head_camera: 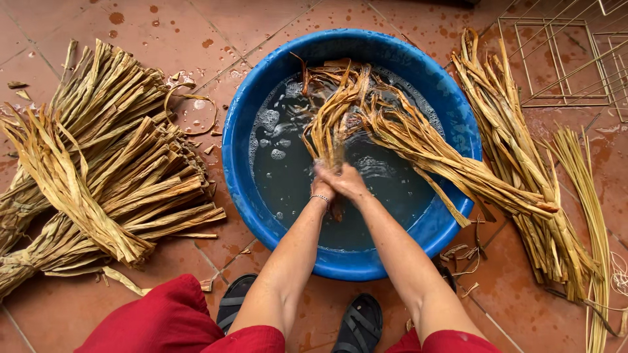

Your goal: The person soaks dried plant stalks in a blue basin of water, then uses scissors to trim the ends of the stalks. They repeatedly submerge, agitate, and wring out the stalks to ensure they are thoroughly wetted, handling them in small bundles.

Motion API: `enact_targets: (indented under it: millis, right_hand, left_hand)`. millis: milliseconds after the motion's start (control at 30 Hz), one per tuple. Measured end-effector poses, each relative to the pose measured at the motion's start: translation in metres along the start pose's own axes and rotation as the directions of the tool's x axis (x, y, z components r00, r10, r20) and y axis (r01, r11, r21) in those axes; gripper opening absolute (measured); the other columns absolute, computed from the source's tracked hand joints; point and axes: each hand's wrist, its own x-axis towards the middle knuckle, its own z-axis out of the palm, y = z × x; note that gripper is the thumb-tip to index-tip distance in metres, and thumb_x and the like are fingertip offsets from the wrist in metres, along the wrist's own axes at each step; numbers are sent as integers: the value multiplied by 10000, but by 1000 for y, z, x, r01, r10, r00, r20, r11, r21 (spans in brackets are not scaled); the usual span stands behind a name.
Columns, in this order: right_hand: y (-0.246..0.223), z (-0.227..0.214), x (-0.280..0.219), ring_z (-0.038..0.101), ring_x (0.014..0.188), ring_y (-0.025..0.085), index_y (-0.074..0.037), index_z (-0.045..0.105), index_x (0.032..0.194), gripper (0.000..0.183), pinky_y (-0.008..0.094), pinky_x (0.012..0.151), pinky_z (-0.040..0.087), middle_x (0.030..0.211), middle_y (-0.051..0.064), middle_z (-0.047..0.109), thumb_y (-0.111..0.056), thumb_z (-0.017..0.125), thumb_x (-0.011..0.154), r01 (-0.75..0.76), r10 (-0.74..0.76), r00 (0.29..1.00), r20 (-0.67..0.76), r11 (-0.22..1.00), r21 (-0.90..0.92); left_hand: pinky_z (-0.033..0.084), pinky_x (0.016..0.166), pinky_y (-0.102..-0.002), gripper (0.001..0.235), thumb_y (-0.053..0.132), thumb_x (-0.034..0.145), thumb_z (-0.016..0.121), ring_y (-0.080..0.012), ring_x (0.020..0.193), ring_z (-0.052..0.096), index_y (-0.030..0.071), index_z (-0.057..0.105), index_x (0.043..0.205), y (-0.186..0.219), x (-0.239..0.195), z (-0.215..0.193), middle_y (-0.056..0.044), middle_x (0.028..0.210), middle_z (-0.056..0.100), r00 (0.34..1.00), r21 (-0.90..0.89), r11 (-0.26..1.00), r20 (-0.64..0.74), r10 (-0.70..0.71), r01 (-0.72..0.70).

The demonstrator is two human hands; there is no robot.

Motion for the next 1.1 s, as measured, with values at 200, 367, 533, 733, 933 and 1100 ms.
enact_targets:
  millis: [200,367,533,733,933,1100]
  right_hand:
    - [11,17,47,754,758,284,71,727,1058,446,403,666,606,917,169,767,-66,876,659,-169,162,986,49,923,345]
    - [13,21,54,629,490,229,35,694,954,203,355,440,529,749,122,699,14,819,795,-359,351,928,128,746,561]
    - [1,3,75,639,532,216,44,645,962,191,414,506,623,709,119,652,25,770,819,-320,256,943,212,528,787]
    - [12,-42,115,754,685,232,87,667,1094,319,369,677,653,883,193,738,41,791,804,-201,215,968,128,360,911]
    - [32,-94,127,615,1162,281,-74,691,1196,512,482,946,497,1205,117,720,-247,885,754,-30,245,966,-83,423,906]
    - [1,-111,100,375,1454,460,-90,601,1342,687,641,1134,349,1441,226,493,-526,798,849,-90,248,967,-54,535,840]
  left_hand:
    - [525,999,-488,439,354,955,622,-441,1142,660,-2,688,1203,11,-25,18,-317,1185,688,937,567,748,249,244,-345]
    - [530,981,-495,459,371,916,645,-437,1119,672,1,683,1185,47,-81,-22,-284,1158,695,948,718,633,304,91,-291]
    - [543,963,-485,579,462,921,696,-436,1100,679,-36,630,1210,102,-163,-70,-282,1137,703,929,801,506,370,3,-320]
    - [535,905,-483,551,471,931,642,-398,1026,693,66,543,1292,140,-209,-134,-225,1076,718,885,727,534,456,96,-433]
    - [484,510,-367,318,372,958,629,-178,579,536,131,638,1166,180,-212,-229,-53,700,571,931,495,843,365,18,-211]
    - [430,376,-267,288,306,962,663,-95,430,456,76,534,1078,188,-206,-247,7,602,502,966,-161,981,216,144,-110]
